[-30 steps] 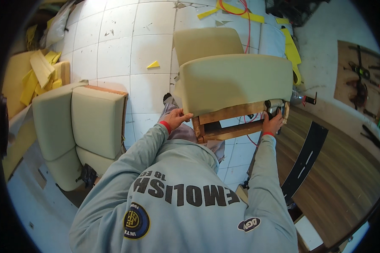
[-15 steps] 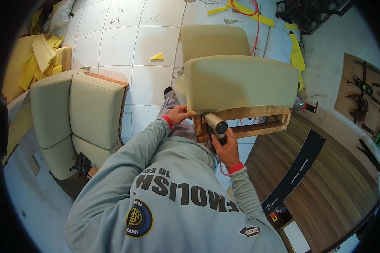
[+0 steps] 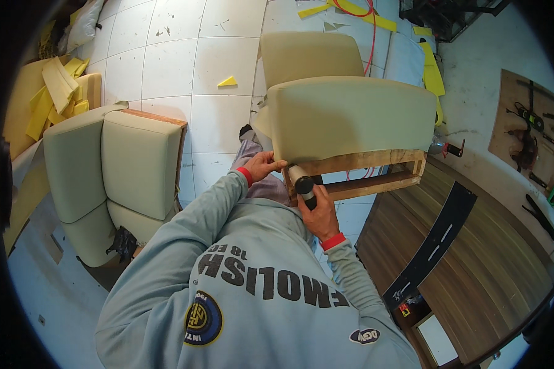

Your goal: Attaching upholstery fabric and foam to a wooden chair frame using a pneumatic stapler.

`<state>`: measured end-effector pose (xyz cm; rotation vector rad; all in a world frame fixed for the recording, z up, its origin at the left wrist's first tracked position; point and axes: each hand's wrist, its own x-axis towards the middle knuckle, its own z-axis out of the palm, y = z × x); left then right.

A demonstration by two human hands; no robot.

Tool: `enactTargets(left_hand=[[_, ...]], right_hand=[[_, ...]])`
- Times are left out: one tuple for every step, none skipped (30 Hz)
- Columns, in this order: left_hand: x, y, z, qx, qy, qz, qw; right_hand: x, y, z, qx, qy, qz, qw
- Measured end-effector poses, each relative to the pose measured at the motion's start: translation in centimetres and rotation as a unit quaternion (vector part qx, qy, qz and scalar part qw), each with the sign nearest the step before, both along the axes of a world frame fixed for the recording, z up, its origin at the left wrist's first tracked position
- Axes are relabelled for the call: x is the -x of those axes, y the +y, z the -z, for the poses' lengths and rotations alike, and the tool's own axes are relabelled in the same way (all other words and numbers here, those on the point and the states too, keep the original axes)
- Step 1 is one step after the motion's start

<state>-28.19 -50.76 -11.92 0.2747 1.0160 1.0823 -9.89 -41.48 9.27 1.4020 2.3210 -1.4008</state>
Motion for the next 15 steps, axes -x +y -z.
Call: enactTargets(left_hand=[[0.0,0.0,0.0,-0.007,-0.014,-0.003,1.000],[0.1,0.0,-0.1,-0.006,-0.003,0.001,1.000],[0.1,0.0,-0.2,-0.011,-0.007,0.001,1.000],[0.2,0.0,-0.3,-0.017,-0.023,-0.005,1.000],[0.3,0.0,-0.5,-0.010,0.004,0.002,1.000],[0.4,0.1,-0.6,-0.006,0.017,0.006,1.000],[0.5,0.2,-0.8,0.001,0.022,0.017,1.000],[0.6,0.3,-0.9,0.000,0.032,0.014,0.999],[0.7,0.4,-1.0,0.005,0.034,0.016,0.999],[0.7,0.4,-1.1,0.006,0.026,0.019,0.999],[0.8,0.3,-1.1,0.023,0.051,0.027,0.998],[0.8,0.1,-1.1,0.039,0.065,0.036,0.996],[0.9,-0.2,-1.1,0.032,0.065,0.023,0.997],[1.1,-0.4,-1.0,0.038,0.091,0.039,0.994],[1.4,-0.6,-0.9,0.079,0.127,0.028,0.988]], right_hand=[[-0.1,0.1,0.0,-0.011,0.015,-0.004,1.000],[-0.2,0.3,-0.2,0.002,0.028,0.039,0.999],[-0.5,0.5,-0.4,0.016,0.042,0.080,0.996],[-0.8,1.0,-0.8,0.060,0.030,0.129,0.989],[-1.2,1.5,-1.1,0.046,0.037,0.158,0.986],[-1.8,2.4,-1.6,0.058,0.019,0.197,0.978],[-2.4,3.3,-2.1,0.070,-0.022,0.249,0.966],[-3.0,4.3,-2.3,0.041,0.010,0.242,0.969],[-3.5,5.5,-2.3,0.011,0.009,0.248,0.969],[-4.2,6.4,-2.4,0.004,-0.007,0.258,0.966],[-4.7,7.3,-2.2,-0.011,-0.003,0.270,0.963],[-5.2,8.1,-1.9,-0.026,-0.005,0.283,0.959],[-5.6,8.7,-1.5,-0.032,-0.012,0.300,0.953],[-6.0,9.1,-1.0,-0.056,0.030,0.298,0.952],[-6.3,9.6,-0.6,-0.077,0.004,0.302,0.950]])
